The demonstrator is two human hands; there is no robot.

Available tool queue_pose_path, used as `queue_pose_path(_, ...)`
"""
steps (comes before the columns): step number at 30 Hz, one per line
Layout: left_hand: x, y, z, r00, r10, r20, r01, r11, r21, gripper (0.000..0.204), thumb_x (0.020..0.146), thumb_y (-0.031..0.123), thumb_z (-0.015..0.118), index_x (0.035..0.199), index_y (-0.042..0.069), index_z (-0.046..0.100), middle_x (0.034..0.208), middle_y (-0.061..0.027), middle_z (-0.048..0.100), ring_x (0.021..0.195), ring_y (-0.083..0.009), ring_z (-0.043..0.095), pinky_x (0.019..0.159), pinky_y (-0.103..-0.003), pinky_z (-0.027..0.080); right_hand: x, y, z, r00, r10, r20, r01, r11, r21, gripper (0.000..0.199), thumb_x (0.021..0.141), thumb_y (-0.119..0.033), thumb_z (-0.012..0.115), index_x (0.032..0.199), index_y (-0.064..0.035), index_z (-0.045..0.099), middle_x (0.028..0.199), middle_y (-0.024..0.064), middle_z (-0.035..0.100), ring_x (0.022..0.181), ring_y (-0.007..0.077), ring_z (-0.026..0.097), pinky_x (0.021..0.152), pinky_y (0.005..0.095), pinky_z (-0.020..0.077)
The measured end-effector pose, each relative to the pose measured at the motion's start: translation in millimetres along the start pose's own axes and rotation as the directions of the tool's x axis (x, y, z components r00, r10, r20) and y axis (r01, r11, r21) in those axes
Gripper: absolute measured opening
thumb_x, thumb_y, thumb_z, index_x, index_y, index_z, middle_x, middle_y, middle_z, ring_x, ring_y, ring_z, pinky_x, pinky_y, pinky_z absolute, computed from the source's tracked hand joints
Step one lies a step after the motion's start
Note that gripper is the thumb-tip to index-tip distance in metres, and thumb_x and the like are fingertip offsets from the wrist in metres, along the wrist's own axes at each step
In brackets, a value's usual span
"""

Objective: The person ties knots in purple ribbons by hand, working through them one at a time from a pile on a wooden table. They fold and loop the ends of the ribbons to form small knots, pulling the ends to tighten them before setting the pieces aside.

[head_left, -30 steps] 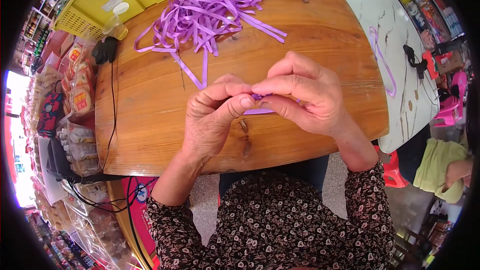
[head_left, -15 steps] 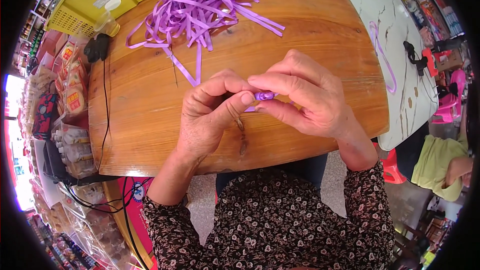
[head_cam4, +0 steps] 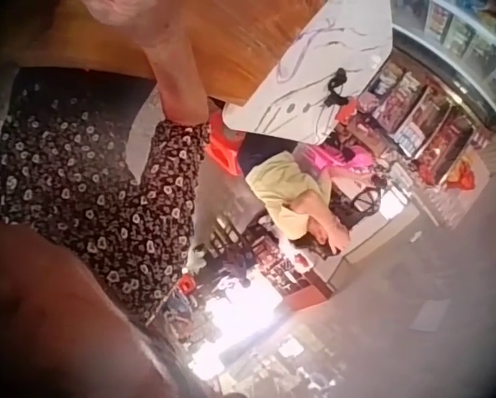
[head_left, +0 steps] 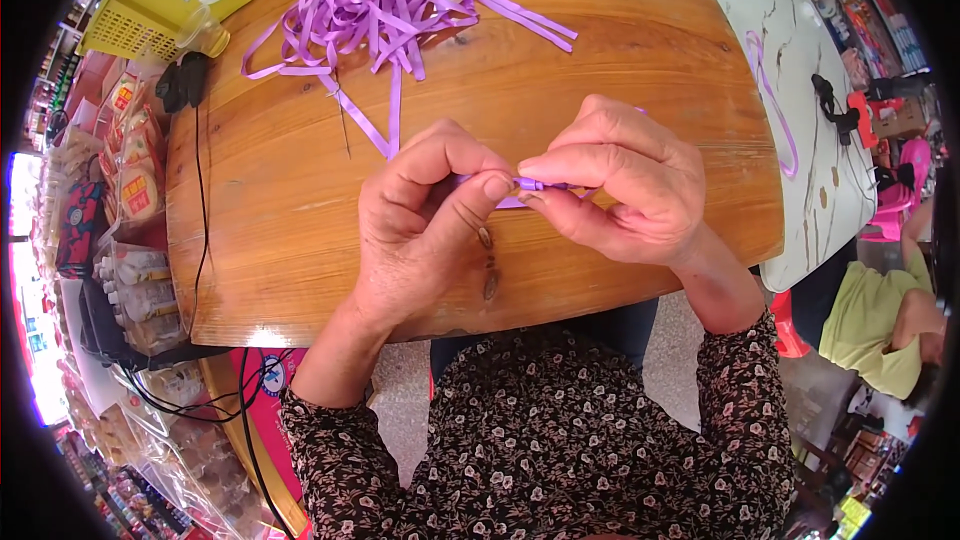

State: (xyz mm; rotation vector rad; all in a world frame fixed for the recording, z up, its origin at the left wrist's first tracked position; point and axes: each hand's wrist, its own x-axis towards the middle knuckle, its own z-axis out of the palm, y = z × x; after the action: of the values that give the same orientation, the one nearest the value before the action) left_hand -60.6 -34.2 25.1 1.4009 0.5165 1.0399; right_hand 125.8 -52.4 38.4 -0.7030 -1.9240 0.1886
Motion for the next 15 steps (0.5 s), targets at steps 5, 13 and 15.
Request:
queue_pose_path(5, -0.1, 2.7, 7.4, 0.993, -0.107, -0.050, 0.100, 0.987, -0.124, 0.008, 0.085, -0.002, 0.057, 0.093, -0.002, 0.060, 0.085, -0.0024, 0.054, 0.083, -0.0083, 0.055, 0.073, -0.020, 0.045, -0.2, 1.4, -0.9, 0.997, 0.065, 0.041, -0.064, 0.998, -0.022, 0.025, 0.064, 0.008, 0.069, 0.087, -0.0016, 0.067, 0.074, 0.0053, 0.059, 0.056, 0.0122, 0.051, 0.044, 0.0216, 0.0379)
queue_pose_path(13, -1.4, -9.9, 0.9, 0.950, -0.293, -0.109, 0.207, 0.851, -0.483, 0.011, 0.082, 0.001, 0.063, 0.093, 0.001, 0.063, 0.088, -0.0025, 0.062, 0.083, -0.0083, 0.056, 0.076, -0.022, 0.045, 0.7, 1.5, -2.3, 0.979, 0.170, 0.114, -0.179, 0.981, 0.070, 0.026, 0.069, 0.004, 0.070, 0.094, -0.0002, 0.065, 0.079, 0.0071, 0.061, 0.064, 0.0136, 0.057, 0.050, 0.0216, 0.0422)
queue_pose_path(15, -1.0, -9.9, -0.1, 0.942, -0.320, -0.106, 0.229, 0.839, -0.493, 0.010, 0.082, 0.002, 0.063, 0.093, 0.002, 0.063, 0.088, -0.0021, 0.062, 0.082, -0.0076, 0.056, 0.075, -0.021, 0.045, -1.2, 1.0, -2.7, 0.970, 0.224, 0.096, -0.235, 0.964, 0.127, 0.025, 0.071, 0.003, 0.070, 0.095, 0.0006, 0.064, 0.079, 0.0075, 0.061, 0.066, 0.0135, 0.058, 0.050, 0.0210, 0.0427)
